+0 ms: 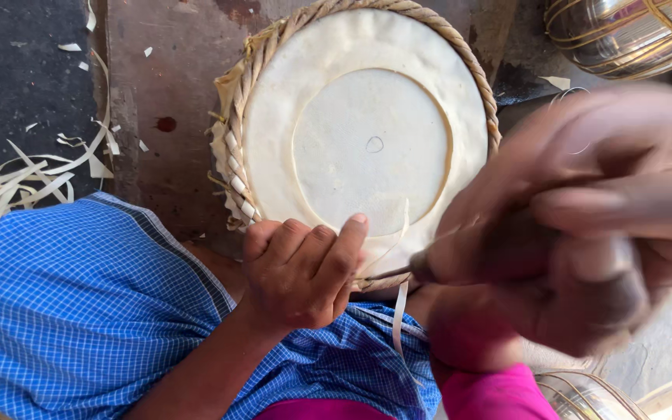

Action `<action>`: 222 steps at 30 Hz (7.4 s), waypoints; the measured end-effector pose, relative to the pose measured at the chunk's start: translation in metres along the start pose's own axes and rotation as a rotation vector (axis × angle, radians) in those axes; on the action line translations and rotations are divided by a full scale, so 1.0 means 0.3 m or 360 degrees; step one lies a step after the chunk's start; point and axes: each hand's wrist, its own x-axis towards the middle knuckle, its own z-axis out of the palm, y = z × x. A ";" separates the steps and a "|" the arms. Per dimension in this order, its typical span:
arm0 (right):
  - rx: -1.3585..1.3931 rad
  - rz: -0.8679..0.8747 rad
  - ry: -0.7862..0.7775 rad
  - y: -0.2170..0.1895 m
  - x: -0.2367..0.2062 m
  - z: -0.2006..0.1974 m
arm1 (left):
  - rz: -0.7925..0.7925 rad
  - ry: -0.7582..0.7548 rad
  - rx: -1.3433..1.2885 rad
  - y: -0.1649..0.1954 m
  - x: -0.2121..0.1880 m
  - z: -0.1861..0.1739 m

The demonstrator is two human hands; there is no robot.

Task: The person sits on the floor and uses a pointed tool to thread thin strips of material through the rim of a drum. They pull the strips tight by hand to secure the membrane and use scissors to trim the material.

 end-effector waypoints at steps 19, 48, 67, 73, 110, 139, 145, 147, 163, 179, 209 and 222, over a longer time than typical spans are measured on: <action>0.1092 0.0713 -0.1154 0.108 0.043 0.041 | 0.0019 0.0073 -0.0198 -0.029 -0.011 0.022; -0.0822 0.1576 -0.0407 -0.037 -0.750 -0.412 | -0.1403 -0.0217 -0.1742 0.085 -0.305 -0.023; -0.1436 0.0774 -0.0495 -0.120 -0.503 0.045 | -0.1196 -0.0603 -0.1533 0.102 -0.346 -0.022; -0.1459 0.0138 0.0084 -0.157 -0.309 0.080 | -0.1355 -0.0381 -0.1733 0.053 -0.363 0.018; -0.0384 0.0319 0.0009 0.156 -0.110 0.173 | -0.1522 -0.0101 -0.1794 0.122 -0.377 0.096; 0.0114 0.0290 0.0217 0.130 -0.131 0.104 | -0.0054 0.0060 -0.0077 0.051 -0.184 0.018; -0.0252 -0.0084 -0.0209 -0.123 -0.052 -0.133 | -0.0059 0.0075 -0.0166 0.065 -0.163 0.003; -0.0294 -0.0114 -0.0819 -0.218 -0.103 -0.097 | -0.0045 0.0069 -0.0150 0.053 -0.148 0.002; -0.0901 0.0109 0.0202 -0.115 -0.252 0.015 | -0.0046 -0.0068 -0.0219 0.045 -0.127 -0.048; 0.0097 0.0776 0.0497 -0.002 -0.382 -0.133 | 0.0186 -0.0201 -0.0168 0.024 -0.060 -0.090; -0.1405 0.0125 0.0110 0.108 -0.323 -0.041 | -0.0007 -0.0251 -0.0174 0.110 -0.018 -0.007; -0.1191 0.0977 -0.1392 -0.038 -0.786 -0.121 | 0.0028 -0.0161 -0.0430 0.070 -0.027 -0.058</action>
